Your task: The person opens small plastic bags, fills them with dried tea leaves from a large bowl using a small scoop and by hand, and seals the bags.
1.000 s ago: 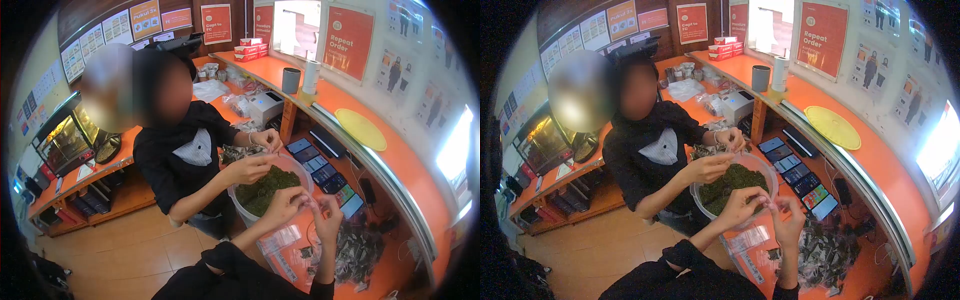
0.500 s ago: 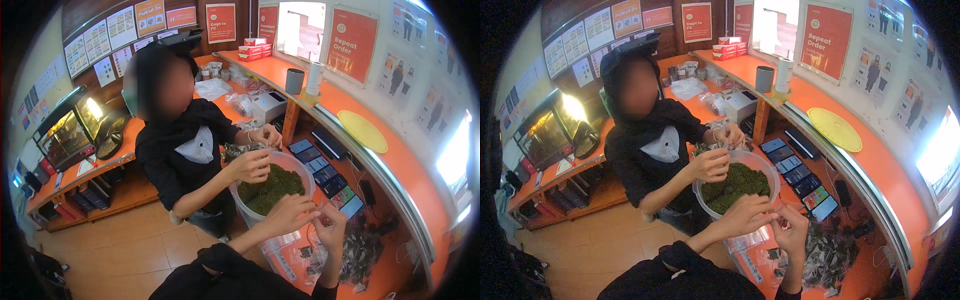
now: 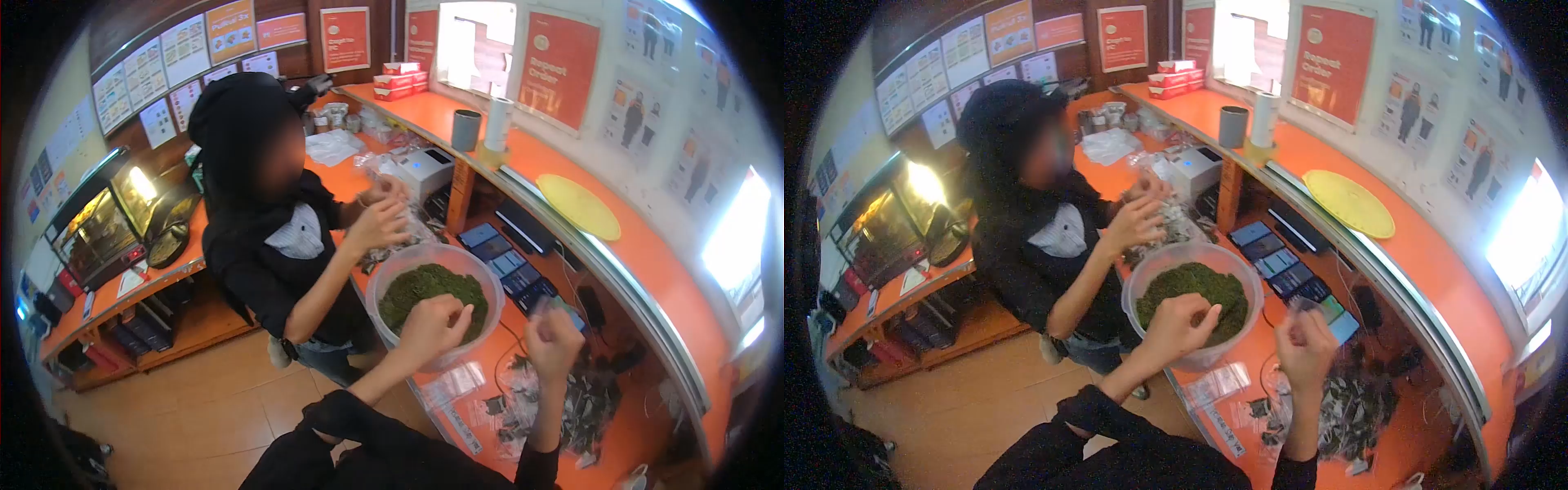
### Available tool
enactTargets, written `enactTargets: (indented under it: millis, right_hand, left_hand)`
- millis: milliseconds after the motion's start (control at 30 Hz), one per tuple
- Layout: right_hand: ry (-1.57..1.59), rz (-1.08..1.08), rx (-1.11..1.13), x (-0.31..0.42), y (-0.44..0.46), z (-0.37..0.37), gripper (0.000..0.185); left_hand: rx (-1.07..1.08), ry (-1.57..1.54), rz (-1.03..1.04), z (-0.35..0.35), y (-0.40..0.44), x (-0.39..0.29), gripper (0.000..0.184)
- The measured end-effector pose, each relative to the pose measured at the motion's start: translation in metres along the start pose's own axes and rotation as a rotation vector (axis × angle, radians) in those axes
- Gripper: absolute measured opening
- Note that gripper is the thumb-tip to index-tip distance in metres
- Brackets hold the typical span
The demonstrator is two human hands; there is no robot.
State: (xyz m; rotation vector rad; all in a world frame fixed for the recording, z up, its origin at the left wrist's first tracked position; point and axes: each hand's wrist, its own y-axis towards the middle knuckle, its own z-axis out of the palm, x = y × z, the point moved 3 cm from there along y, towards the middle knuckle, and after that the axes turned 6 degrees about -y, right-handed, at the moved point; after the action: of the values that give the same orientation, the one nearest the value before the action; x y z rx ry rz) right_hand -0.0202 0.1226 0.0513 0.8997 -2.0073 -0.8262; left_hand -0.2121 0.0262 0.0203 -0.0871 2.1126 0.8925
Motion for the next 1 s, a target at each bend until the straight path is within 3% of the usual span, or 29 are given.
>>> enactTargets:
  millis: [67, 267, 300, 367, 500, 567, 600, 667, 800, 900, 967, 1000]
  right_hand:
    - [0.176, -0.062, 0.169, 0.009, -0.001, 0.009, 0.012]
    - [0.387, -0.04, 0.333, 0.035, 0.0, 0.016, 0.01]
    - [0.387, -0.034, 0.335, 0.03, -0.003, 0.019, 0.01]
    - [0.19, -0.133, 0.107, 0.017, -0.011, 0.021, 0.011]
    - [0.085, -0.071, 0.137, 0.015, -0.015, 0.026, 0.012]
    - [0.038, 0.02, 0.14, 0.021, -0.009, 0.024, 0.008]
    - [0.042, 0.022, 0.141, 0.021, -0.007, 0.028, 0.008]
    - [0.289, -0.032, 0.13, 0.02, -0.003, 0.037, 0.007]
    - [0.316, -0.144, 0.143, 0.022, 0.015, 0.033, 0.012]
    - [0.215, -0.029, 0.186, 0.025, 0.029, 0.03, 0.009]
    - [0.29, -0.031, 0.229, 0.037, 0.027, 0.046, 0.007]
    - [0.29, -0.034, 0.23, 0.042, 0.027, 0.054, 0.007]
  left_hand:
    - [0.053, -0.063, -0.004, 0.005, 0.0, -0.014, 0.031]
    - [0.174, -0.394, 0.018, 0.02, -0.003, -0.02, 0.033]
    - [0.197, -0.354, 0.023, 0.02, -0.006, -0.019, 0.029]
    - [0.222, -0.324, 0.019, 0.019, -0.011, -0.018, 0.026]
    - [0.239, 0.007, -0.094, 0.015, -0.012, -0.003, 0.02]
    - [0.038, 0.093, -0.042, 0.007, -0.01, -0.005, 0.034]
    - [0.04, 0.096, -0.044, 0.005, -0.009, -0.01, 0.034]
    - [0.053, -0.188, 0.136, 0.001, -0.004, -0.027, 0.06]
    - [0.167, -0.264, 0.15, 0.003, -0.008, -0.002, 0.075]
    - [0.015, -0.077, -0.027, -0.017, -0.004, 0.01, 0.085]
    - [-0.112, 0.436, 0.187, -0.024, -0.003, -0.012, 0.089]
    - [-0.164, 0.45, 0.21, -0.023, -0.001, -0.023, 0.083]
